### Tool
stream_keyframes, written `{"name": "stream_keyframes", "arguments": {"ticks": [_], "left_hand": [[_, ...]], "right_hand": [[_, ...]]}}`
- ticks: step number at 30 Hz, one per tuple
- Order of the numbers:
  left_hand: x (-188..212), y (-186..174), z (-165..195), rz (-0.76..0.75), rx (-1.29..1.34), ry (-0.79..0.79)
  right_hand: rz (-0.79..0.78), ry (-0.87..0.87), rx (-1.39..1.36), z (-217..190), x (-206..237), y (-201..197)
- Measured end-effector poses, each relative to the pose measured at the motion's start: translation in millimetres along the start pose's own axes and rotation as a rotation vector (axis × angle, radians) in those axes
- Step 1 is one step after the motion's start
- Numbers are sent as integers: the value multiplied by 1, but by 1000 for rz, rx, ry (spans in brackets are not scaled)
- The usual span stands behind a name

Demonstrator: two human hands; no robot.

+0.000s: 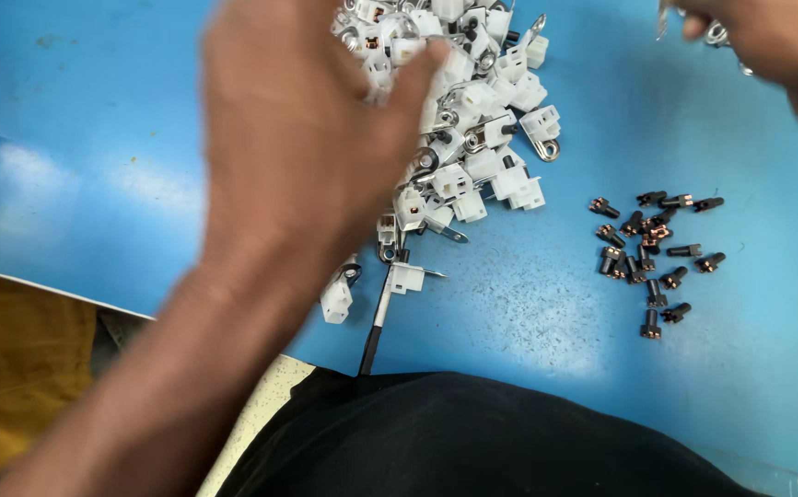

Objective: The person repeatedly picks white plastic electrical connectors and small metal pins from piles on a blue workbench. Using a small screwdriver, they insert each pin into a connector and place the assembled unit into a growing pile. The process continues throughout the clip with consistent hand movements and tool use.

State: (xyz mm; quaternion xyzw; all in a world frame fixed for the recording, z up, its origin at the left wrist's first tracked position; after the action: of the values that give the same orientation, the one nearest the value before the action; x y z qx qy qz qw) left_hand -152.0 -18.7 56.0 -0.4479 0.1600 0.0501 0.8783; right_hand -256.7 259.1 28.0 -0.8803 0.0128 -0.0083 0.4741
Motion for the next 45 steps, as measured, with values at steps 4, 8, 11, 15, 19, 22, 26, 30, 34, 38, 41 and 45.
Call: {"name": "stream_keyframes", "arguments": {"ticks": [4,8,11,15,19,22,26,30,34,38,41,45], "left_hand": [[28,38,41,-156,633,-46],[68,77,47,-498,1046,-271],[87,73,46,-500,1243,-357],[94,65,46,-483,1108,-334],[85,55,46,-385,1002,-284],[83,54,50,-346,1094,-310],[82,51,62,-284,1192,-286],[78,43,68,-233,1251,-257],[70,33,69,-179,1154,-202],[61,24,76,-146,1059,-129],[57,15,80,-92,943,-95],[57,13,73,-121,696,-185]], "right_hand": [[-239,124,-250,-22,83,-2],[-305,396,-196,-1,142,7],[-175,276,5,2,138,2],[12,-151,576,-20,121,14],[-125,78,748,-1,108,19],[-103,154,-202,-15,113,-3],[-230,15,-805,-54,148,-20],[-55,76,-626,-73,176,-22],[35,63,-431,-89,184,-30],[59,61,-221,-89,186,-36],[135,23,-168,-84,189,-38],[198,-54,-69,-87,198,-38]]}}
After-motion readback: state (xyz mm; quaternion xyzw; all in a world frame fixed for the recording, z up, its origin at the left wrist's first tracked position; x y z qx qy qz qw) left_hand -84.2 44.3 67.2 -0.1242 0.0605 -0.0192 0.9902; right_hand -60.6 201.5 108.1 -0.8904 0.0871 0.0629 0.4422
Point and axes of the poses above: each hand's wrist, its own x-axis away from the middle knuckle, its own y-axis out of the palm, z = x × y, the point moved 8 cm from there along -x, towards the middle knuckle, and after that the axes turned 10 degrees about y, right-handed, at the moved point
